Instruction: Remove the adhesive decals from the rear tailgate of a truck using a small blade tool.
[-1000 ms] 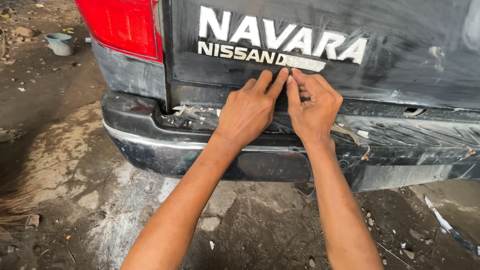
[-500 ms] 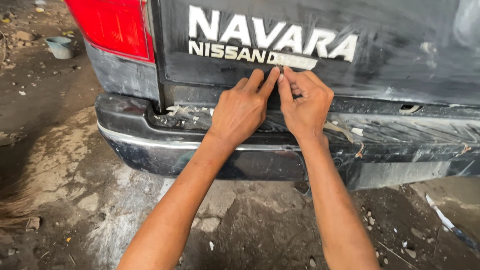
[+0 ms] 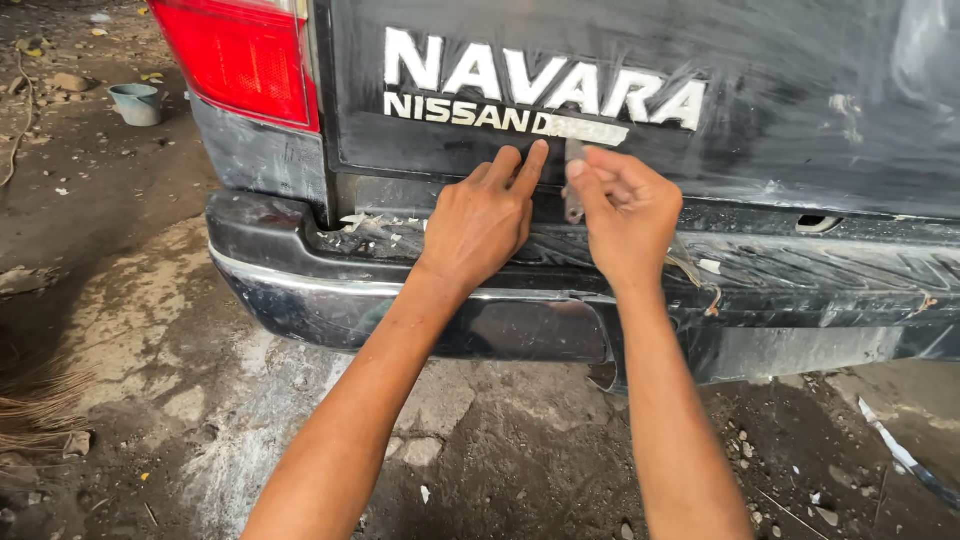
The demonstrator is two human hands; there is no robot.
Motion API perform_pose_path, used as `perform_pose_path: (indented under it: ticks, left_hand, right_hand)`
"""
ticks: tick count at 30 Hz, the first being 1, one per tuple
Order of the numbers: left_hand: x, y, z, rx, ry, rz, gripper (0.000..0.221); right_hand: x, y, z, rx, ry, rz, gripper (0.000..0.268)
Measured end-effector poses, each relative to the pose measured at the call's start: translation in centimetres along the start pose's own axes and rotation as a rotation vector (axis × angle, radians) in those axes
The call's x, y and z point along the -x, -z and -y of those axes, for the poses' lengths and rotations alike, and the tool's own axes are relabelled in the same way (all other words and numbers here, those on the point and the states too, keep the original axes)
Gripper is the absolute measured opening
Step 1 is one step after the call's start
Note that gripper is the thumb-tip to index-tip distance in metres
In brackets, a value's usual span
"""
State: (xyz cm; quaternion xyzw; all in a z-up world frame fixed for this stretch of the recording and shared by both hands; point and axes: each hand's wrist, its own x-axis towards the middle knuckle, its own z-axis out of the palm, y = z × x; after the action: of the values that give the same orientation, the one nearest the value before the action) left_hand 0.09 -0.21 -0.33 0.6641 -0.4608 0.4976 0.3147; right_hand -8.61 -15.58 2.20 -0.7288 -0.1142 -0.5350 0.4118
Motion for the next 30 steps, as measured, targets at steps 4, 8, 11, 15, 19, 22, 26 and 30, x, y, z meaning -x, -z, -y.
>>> perform_pose_path:
  ticks: [4,8,11,15,19,22,26,30]
  left_hand:
    - [-0.2,0.3,-0.3,-0.005,-0.008,-0.001,0.058]
    - [-0.7,0.8,-0.7,-0.039,0.018,0.023,0.065]
    - [-0.5,0.3,-0.5,-0.047,0.036,0.031,0.066]
    - [-0.2,0.1,-0.1,-0.031,0.024,0.014,0.067]
    - [-0.3,0.3,-0.2,-0.024,0.017,-0.009,0.065]
    - [-0.2,0.2,-0.2,-0.016,0.018,-0.004,0.066]
    - [-0.2,0.2,-0.2,-0.024,0.015,-0.008,0.066]
    - [-0.3,0.3,-0.2,-0.031,0.019,0.002,0.064]
  right_hand:
    - [0.6,-0.9,0.5,0.079,0.056,-0.187,0.018]
    - [0.5,-1.2,0.4,0.067,0.086,-0.138,0.022]
    - [0.5,-1.9,0.8,0.111,0.101,-0.147,0.021]
    - [0.4,-2.8,1.3,0.208,0.154,-0.160,0.020]
    - [0.3,-2.8,0.8,0.142,0.141,-0.167,0.020]
    - [0.4,-2.9,1.0,0.077,0.046,-0.163,0.021]
    - [0.3,-3.4,1.0,0.044,0.053,-0.180,0.019]
    - [0.3,-4.1,0.3,-0.023,0.035,-0.222,0.020]
